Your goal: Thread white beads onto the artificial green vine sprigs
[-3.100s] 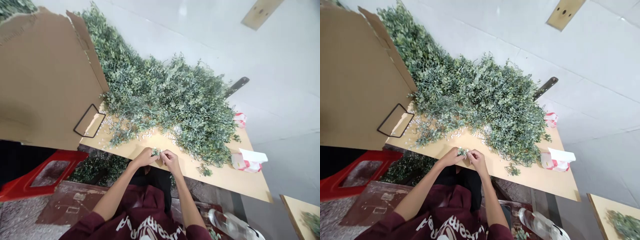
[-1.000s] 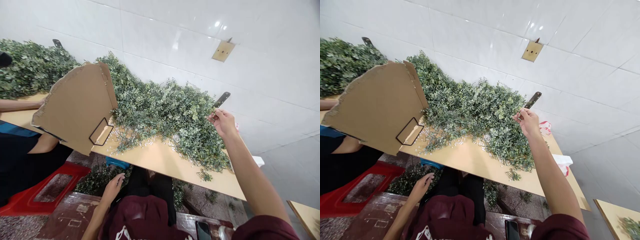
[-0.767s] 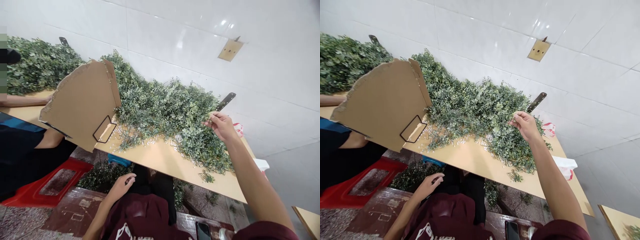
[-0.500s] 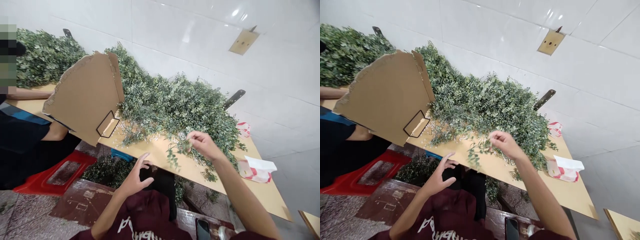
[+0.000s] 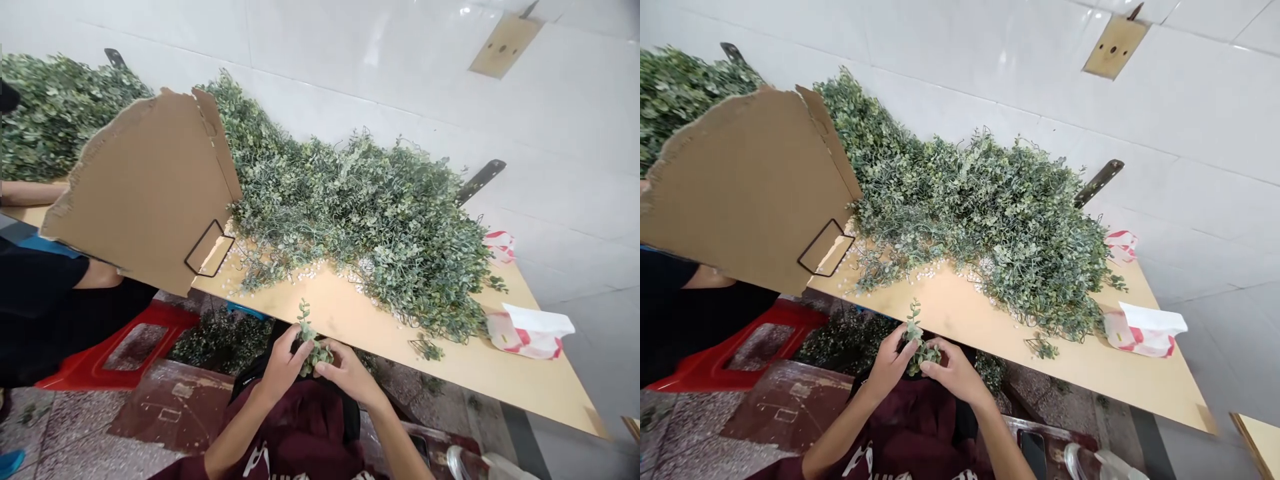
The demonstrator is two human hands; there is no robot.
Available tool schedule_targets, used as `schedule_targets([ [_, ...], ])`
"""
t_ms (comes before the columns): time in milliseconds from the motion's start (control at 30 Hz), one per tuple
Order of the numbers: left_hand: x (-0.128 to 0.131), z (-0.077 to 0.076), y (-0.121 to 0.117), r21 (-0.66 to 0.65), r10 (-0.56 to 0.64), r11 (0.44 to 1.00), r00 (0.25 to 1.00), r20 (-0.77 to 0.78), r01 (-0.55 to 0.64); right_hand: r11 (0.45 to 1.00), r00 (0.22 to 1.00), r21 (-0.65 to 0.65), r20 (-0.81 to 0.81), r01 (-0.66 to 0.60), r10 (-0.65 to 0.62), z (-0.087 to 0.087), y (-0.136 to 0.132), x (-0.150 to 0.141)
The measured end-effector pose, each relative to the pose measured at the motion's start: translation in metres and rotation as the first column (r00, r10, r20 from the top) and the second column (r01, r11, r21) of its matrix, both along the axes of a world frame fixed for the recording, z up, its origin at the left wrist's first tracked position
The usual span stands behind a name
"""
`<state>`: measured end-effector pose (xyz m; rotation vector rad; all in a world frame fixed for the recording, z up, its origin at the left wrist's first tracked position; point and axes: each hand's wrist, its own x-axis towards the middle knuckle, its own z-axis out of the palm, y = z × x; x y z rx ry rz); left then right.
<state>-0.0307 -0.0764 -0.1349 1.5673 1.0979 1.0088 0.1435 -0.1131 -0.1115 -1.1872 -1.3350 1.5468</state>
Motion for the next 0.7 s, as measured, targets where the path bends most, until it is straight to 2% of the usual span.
schedule_targets([
  [133, -0.002, -0.003, 0.006, -0.044, 0.095, 0.995, 0.994, 0.047, -0.093, 1.0, 0.996, 0.013, 0.086, 0.017, -0.018, -0.002, -0.012, 0.01],
  [233, -0.002, 0.001, 0.011, -0.044, 0.092, 0.995, 0.992, 0.082, -0.088, 0.997, 0.991, 0.049, 0.109, 0.067, -0.072, 0.001, -0.02, 0.021],
  [333, 0.003, 0.007, 0.012, -0.047, 0.097, 0.995, 0.991, 0.095, -0.093, 0.993, 0.982, 0.099, 0.174, 0.059, -0.075, 0.007, -0.028, 0.024],
  [467, 0.015, 0.016, 0.016, -0.047, 0.239, 0.971, 0.963, 0.122, -0.235, 0.987, 0.963, 0.151, 0.255, 0.054, -0.092, 0.014, -0.037, 0.018],
  [600, 0.013, 0.017, 0.032, -0.081, 0.447, 0.894, 0.862, 0.238, -0.441, 0.972, 0.966, 0.148, 0.157, 0.182, -0.204, 0.007, -0.047, 0.024],
  [667, 0.006, 0.014, 0.043, -0.108, 0.485, 0.872, 0.819, 0.305, -0.477, 0.951, 0.951, 0.104, 0.082, 0.29, -0.299, -0.002, -0.053, 0.032],
  [700, 0.003, 0.013, 0.048, -0.112, 0.474, 0.879, 0.819, 0.323, -0.464, 0.941, 0.941, 0.078, 0.05, 0.33, -0.335, -0.008, -0.056, 0.037],
])
